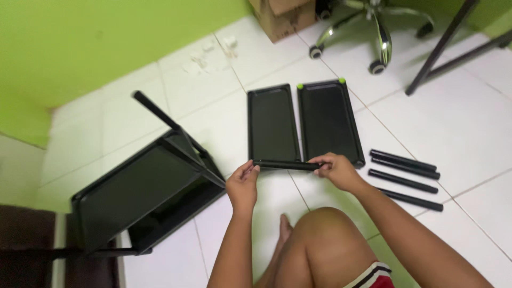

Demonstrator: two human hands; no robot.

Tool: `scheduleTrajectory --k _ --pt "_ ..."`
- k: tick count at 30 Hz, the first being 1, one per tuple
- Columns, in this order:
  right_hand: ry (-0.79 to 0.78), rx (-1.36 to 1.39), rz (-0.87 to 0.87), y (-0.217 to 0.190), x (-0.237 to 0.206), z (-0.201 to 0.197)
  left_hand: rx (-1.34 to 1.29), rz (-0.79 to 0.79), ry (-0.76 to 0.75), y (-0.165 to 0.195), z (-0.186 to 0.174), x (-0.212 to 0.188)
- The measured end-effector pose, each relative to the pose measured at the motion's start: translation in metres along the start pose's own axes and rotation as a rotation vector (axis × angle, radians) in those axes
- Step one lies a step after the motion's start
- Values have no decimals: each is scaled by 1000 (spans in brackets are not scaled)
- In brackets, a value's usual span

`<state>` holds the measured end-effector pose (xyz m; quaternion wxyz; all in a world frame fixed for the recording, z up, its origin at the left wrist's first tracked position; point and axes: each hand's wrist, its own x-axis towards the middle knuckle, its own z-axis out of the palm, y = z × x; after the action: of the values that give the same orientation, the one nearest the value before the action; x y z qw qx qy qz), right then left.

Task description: The person sits on the floor and assembles a small black plastic tiered shelf rack. They connect black plastic tubes to the shelf trays, press shelves onto the posts, add upper shelves and posts, then stand the completed multi-tier rack upright on the floor.

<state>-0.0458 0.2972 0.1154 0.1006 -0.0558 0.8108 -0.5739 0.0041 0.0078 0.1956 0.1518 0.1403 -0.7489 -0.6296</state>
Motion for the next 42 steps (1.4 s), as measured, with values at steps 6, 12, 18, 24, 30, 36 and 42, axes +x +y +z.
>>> scheduleTrajectory --k 6,12,18,24,30,36,42 --pt "-33 85 -224 -120 -10 -15 -133 99 120 102 -43 -20" --pt "-9 448 -399 -245 -8 1 -84 522 315 189 -115 -39" --pt "-117 476 -562 -367 -12 31 -230 593 328 250 -205 -44" --pt "-219 532 -584 -458 -19 94 69 578 483 281 -288 -52" --pt "-322 490 -545 -504 -17 160 203 412 522 271 -362 -35" --pt "-441 447 -585 -531 -4 240 352 320 454 234 -426 -10" --pt "-580 476 -588 -567 20 320 594 126 235 210 -473 41"
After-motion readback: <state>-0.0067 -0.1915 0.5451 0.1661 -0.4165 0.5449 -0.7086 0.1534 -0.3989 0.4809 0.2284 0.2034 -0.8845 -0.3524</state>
